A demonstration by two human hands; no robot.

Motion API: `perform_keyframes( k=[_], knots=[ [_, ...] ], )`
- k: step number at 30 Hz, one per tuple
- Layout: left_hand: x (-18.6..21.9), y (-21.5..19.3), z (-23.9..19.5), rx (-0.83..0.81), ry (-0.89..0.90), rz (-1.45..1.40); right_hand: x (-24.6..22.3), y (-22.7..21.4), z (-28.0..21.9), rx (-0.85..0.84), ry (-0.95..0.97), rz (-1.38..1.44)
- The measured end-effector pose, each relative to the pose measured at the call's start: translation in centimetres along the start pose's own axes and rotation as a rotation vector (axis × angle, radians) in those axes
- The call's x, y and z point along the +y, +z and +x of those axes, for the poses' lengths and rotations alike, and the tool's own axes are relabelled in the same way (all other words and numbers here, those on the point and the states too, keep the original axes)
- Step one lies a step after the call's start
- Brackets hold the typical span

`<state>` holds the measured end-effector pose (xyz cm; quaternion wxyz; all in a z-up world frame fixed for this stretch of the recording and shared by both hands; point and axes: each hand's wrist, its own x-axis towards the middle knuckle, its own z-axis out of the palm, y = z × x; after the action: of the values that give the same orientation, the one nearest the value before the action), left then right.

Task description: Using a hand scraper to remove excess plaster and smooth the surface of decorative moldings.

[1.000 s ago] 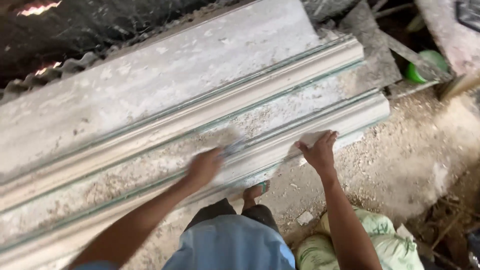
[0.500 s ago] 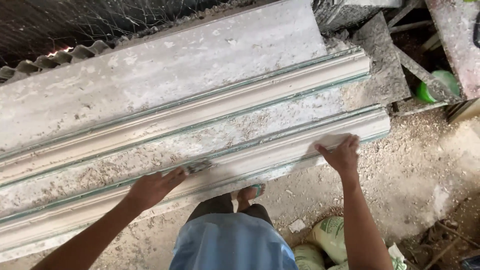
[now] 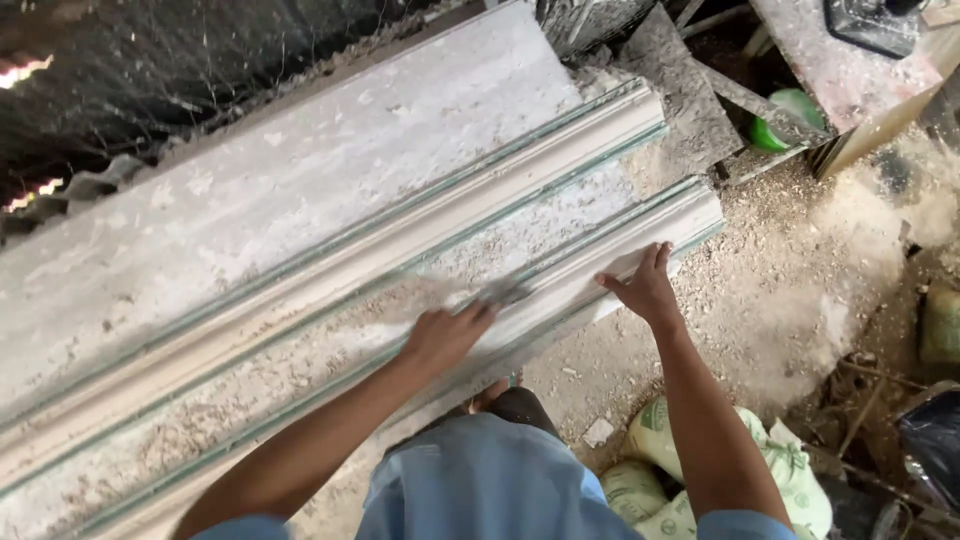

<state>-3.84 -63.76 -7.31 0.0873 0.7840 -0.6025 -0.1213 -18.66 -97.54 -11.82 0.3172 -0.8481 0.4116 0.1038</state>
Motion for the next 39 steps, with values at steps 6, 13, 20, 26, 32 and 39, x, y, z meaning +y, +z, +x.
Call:
perform_keyframes(
  k=[6,13,20,26,32,39],
  knots=[
    [-1.6,-2.1,-4.0,-0.284,-0.046,0.053,0.9,1.1,1.9,0.056,0.033,-0.063],
    [4.8,5.2,17.9,0.018,-0.046,0.048,0.4,1.1,2.1,0.016,0.079,-0.082],
    [1.4,-1.8,6.5,-0.120,0.002,-0.013,-3.1,-1.8,-0.8,-0.012,0.111,-0.022],
    [2.3,-3.1,8.7,-0.249,-0.044,0.009,-1.6,-0.9,0.5,-0.054,0.104,0.070],
    [13.2,-3.4,35.1,0.110,-0.143,-0.167,-0.5,-1.0,1.4,-0.084,-0.033,-0.297],
    [6.6,3.3,27.3,0.064,-0.026,-0.008,7.7,-6.4,6.8,-0.076,-0.020,0.115]
  ],
)
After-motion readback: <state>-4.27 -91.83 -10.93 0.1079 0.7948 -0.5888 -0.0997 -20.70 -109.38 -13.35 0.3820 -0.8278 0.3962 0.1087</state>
